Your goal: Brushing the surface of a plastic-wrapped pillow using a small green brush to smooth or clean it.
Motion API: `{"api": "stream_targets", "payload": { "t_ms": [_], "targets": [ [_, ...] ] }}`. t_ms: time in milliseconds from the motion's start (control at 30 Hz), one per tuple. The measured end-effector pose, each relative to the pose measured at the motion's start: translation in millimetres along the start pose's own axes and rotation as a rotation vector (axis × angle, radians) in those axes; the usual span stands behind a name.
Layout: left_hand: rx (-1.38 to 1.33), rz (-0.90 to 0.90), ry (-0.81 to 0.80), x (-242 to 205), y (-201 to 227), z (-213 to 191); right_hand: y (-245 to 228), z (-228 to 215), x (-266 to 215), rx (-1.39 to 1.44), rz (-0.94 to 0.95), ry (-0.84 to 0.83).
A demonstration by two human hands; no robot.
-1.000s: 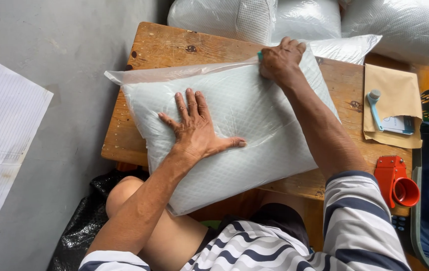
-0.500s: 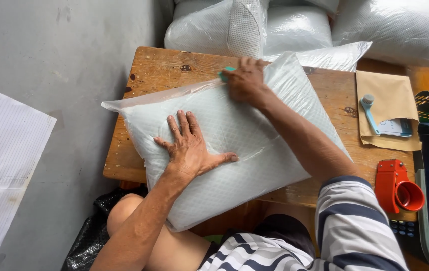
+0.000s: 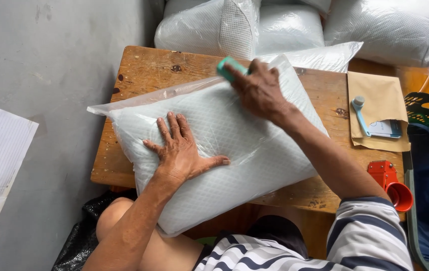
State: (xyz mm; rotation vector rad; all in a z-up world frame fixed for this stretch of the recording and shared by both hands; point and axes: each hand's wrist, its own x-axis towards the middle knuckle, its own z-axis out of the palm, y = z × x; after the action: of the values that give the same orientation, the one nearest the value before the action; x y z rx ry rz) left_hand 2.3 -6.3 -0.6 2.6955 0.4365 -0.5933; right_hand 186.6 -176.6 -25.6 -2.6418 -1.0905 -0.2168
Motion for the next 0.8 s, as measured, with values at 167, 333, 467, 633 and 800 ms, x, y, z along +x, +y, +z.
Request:
{"api": "stream_targets", "payload": {
  "t_ms": [167,333,467,633,800],
  "targets": [
    [-0.009,0.001,-0.007,-4,0,-5,51,27,-6,-0.121,0.078,-0.099],
    [0.081,-0.093,-0.028,7,2,4,176,37,22,0.044,0.642,-0.230],
    [0.075,-0.105,-0.048,7,2,3,208,55,-1,1.127,0.425,0.031],
    [0.086,-0.088,-0.014,6,4,1,208,30,-62,1.640,0.420,-0.115],
    [0.061,-0.167,-0.109,7,10,-8,179,-17,-151,1.182,0.388,-0.272]
  ]
}}
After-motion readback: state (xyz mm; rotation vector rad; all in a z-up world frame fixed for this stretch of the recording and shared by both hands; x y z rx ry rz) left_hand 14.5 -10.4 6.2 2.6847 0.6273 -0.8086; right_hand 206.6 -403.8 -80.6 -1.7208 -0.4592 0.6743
